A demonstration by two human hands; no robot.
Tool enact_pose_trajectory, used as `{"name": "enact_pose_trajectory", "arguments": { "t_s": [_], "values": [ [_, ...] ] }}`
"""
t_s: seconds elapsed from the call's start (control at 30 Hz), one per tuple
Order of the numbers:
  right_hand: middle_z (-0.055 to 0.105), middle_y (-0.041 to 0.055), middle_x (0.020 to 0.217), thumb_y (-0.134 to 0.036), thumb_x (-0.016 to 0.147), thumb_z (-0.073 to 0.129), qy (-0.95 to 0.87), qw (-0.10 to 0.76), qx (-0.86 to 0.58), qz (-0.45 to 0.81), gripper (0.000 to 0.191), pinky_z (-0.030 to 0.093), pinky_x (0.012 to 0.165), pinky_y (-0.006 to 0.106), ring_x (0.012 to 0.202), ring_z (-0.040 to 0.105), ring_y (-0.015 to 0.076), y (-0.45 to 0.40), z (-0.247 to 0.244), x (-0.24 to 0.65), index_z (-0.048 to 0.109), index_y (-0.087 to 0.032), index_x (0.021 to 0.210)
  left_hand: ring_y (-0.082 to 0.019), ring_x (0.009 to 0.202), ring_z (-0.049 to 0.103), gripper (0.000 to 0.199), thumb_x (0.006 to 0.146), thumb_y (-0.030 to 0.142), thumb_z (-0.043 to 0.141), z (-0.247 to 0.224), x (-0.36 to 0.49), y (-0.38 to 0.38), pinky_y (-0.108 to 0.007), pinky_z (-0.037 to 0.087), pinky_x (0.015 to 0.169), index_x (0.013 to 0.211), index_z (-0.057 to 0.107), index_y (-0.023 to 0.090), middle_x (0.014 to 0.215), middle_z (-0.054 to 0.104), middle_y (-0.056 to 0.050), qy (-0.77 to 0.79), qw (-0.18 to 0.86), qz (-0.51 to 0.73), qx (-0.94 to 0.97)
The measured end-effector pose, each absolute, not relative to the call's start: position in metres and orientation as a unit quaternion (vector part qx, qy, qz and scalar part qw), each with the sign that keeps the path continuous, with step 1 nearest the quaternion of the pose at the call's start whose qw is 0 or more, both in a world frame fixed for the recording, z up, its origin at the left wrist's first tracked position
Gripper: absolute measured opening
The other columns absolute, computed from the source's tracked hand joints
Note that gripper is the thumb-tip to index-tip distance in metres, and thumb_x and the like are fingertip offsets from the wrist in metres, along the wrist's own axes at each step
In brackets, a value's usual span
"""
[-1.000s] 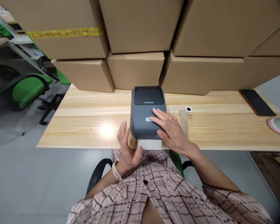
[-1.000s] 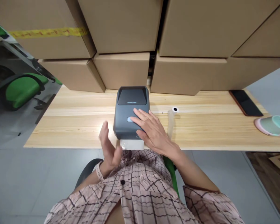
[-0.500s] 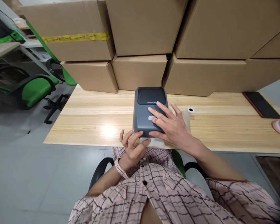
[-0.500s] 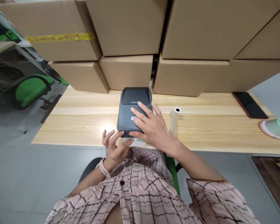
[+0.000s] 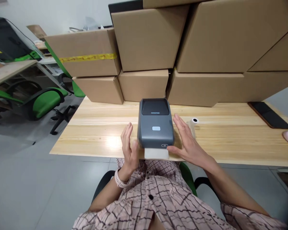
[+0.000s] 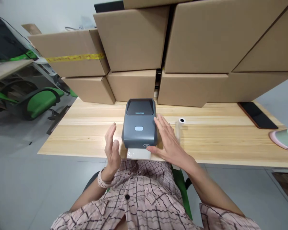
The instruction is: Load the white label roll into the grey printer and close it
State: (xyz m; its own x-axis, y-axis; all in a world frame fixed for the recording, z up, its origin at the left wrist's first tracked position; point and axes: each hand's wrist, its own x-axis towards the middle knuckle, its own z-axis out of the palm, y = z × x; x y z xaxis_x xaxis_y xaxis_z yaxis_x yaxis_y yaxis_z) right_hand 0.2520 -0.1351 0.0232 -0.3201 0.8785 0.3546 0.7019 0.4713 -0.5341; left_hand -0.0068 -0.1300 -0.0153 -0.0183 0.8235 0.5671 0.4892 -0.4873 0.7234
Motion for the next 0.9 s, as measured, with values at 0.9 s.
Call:
{"name": "enact_pose_trajectory", "arguments": {
  "t_s": [0.9],
  "values": [
    [0.011,0.0096,0.176,-0.080,0.094,0.043,-0.759,0.452,-0.459,0.090,0.101,0.018,0.131,0.058,0.163,0.015,0.0330,0.023,0.110,0.250,-0.006,-0.029,0.166,-0.031,0.163,0.019,0.096,0.081,0.040,0.078,0.020,-0.005,0.029,-0.050,0.020,0.131,0.163,0.028,0.032,0.174,0.026,-0.009,0.350,0.529,0.484,0.603]
  ]
}}
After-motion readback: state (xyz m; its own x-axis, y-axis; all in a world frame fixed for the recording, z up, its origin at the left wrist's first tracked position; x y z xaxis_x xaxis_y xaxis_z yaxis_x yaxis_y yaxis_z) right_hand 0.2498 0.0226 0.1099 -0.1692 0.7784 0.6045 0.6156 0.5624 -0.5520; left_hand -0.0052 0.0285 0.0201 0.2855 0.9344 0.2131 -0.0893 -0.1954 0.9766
